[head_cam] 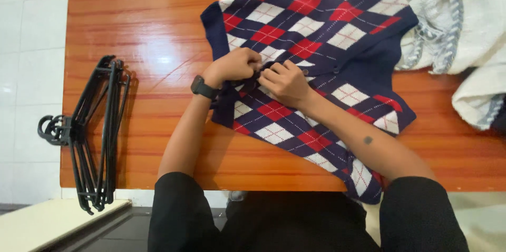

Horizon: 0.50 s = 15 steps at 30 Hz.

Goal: Smoothing and buttoning a diamond-patterned cardigan on a wooden table

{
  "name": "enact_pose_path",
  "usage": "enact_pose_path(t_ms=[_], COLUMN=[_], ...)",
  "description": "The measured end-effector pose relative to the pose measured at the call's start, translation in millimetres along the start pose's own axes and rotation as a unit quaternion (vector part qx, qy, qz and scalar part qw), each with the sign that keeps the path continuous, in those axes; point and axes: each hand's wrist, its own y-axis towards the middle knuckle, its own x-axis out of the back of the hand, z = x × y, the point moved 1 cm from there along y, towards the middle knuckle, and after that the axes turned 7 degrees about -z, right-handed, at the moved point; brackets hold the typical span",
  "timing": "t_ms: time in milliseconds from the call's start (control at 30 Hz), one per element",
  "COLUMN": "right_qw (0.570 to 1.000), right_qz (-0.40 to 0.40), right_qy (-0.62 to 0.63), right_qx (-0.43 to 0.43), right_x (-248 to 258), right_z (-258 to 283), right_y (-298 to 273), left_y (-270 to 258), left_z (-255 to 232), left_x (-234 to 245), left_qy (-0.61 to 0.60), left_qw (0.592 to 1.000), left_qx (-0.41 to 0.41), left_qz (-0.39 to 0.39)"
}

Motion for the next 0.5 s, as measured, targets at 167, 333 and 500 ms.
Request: enact_pose_path(t_ms=[167, 333, 500], right_qw=[0.999, 0.987, 0.960], right_qz=[0.014, 0.050, 0.081], right_qy=[-0.010, 0.028, 0.069], right_qx=[-0.049, -0.150, -0.258], right_x=[-5, 5, 7], right_z=[-6, -12, -14], right_y=[-9, -3, -11], left_y=[-3, -8, -10], left_z=[-14, -29, -45], left_x=[7, 27, 34], left_qy=[0.018, -0.038, -0.040], left_qw=[1.000, 0.999, 0.996], left_qx=[0.009, -0.005, -0.076], left_qz=[-0.008, -0.021, 0.001])
